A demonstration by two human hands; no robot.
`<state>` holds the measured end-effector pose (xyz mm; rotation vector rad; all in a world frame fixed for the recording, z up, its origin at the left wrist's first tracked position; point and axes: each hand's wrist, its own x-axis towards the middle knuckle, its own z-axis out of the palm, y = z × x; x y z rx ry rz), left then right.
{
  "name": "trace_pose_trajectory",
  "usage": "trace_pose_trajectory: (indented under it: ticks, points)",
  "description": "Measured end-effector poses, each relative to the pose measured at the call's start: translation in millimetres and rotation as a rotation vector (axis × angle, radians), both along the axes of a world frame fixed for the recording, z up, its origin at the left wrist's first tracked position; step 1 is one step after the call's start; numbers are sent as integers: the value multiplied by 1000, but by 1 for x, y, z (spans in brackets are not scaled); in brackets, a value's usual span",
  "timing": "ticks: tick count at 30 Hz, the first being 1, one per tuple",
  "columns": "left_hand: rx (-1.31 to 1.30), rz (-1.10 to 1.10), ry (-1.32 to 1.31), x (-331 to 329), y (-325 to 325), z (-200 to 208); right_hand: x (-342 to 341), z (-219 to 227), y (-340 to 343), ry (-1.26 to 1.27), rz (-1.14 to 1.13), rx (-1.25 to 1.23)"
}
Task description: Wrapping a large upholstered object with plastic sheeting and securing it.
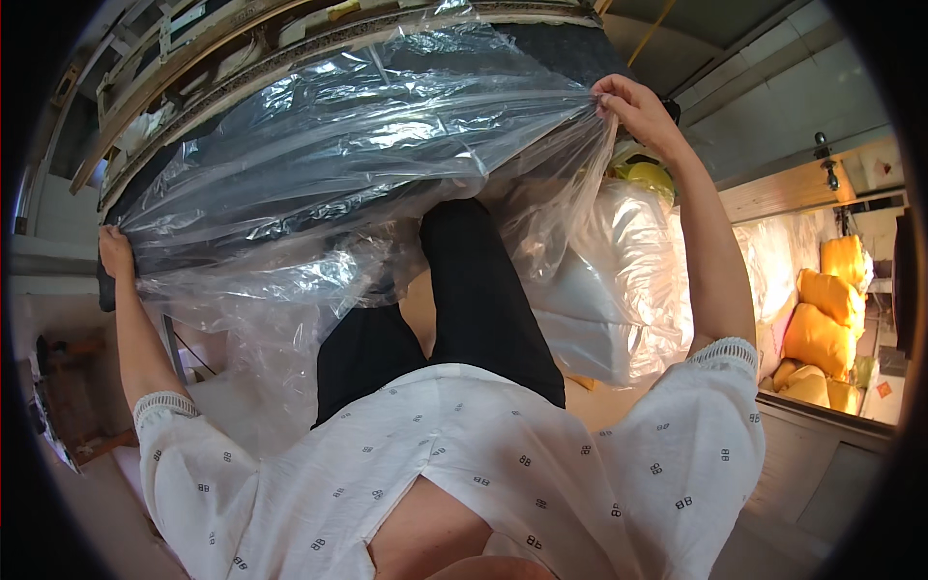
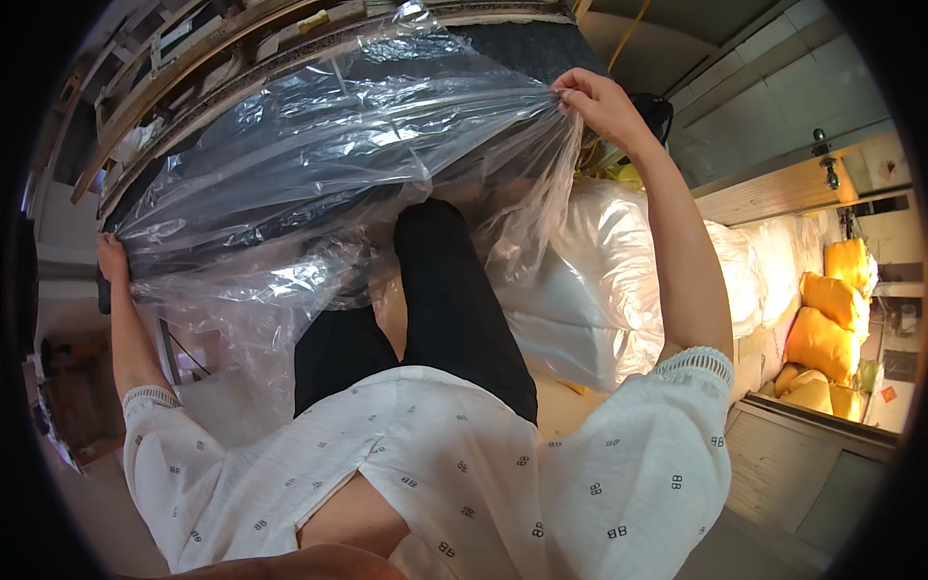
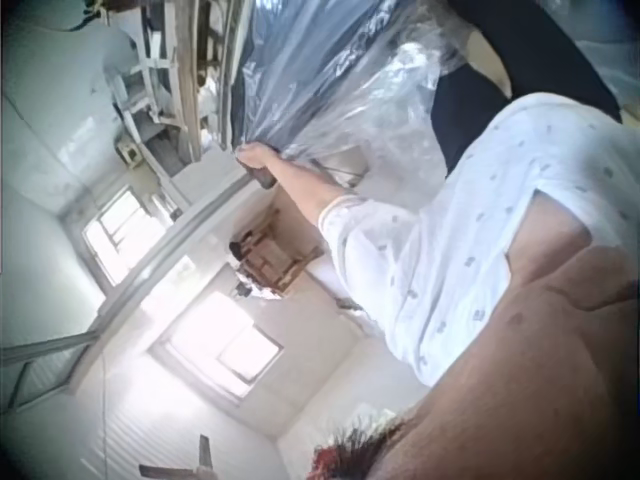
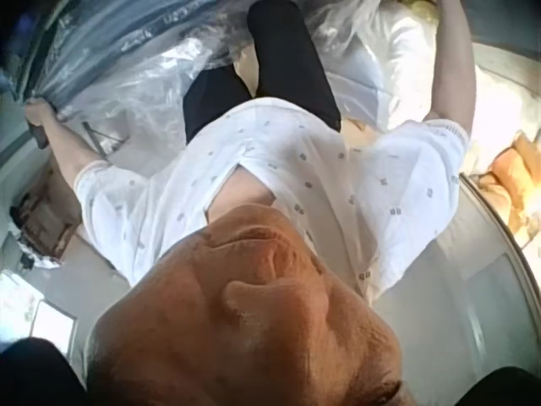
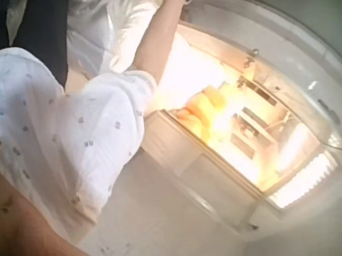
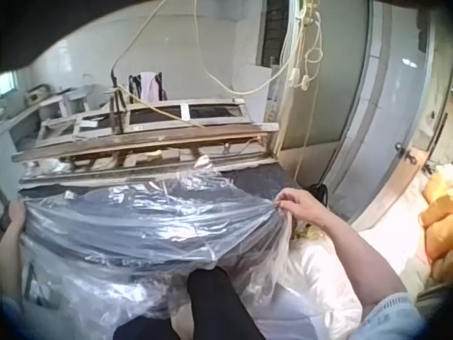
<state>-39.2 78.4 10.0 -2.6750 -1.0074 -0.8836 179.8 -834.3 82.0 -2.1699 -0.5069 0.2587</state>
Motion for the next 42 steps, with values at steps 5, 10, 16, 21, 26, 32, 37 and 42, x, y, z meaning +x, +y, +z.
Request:
trace_pose_trajectory:
  ticks: [5,10,16,21,26,32,37,42]
  points:
    - [-63,97,53,22,-1,-1,-17,-12,1,-112,-176,-11]
    - [-26,113,48,8,13,3,-31,13,8,52,-106,61]
    - [-60,120,46,15,-11,9,-37,14,-31,-107,-21,-290]
    - [-71,115,48,14,-16,11,-46,16,-43,-356,-413,-439]
    - [-106,161,74,23,-16,6,-21,21,-82,-525,-584,-519]
    - [-42,128,25,2,26,7,61,46,-129,-666,-442,-600]
    - [-97,197,47,19,-33,11,54,89,-56,-1403,-763,-512]
    - [-28,142,34,-1,16,-3,1,3,15,-551,-458,-365]
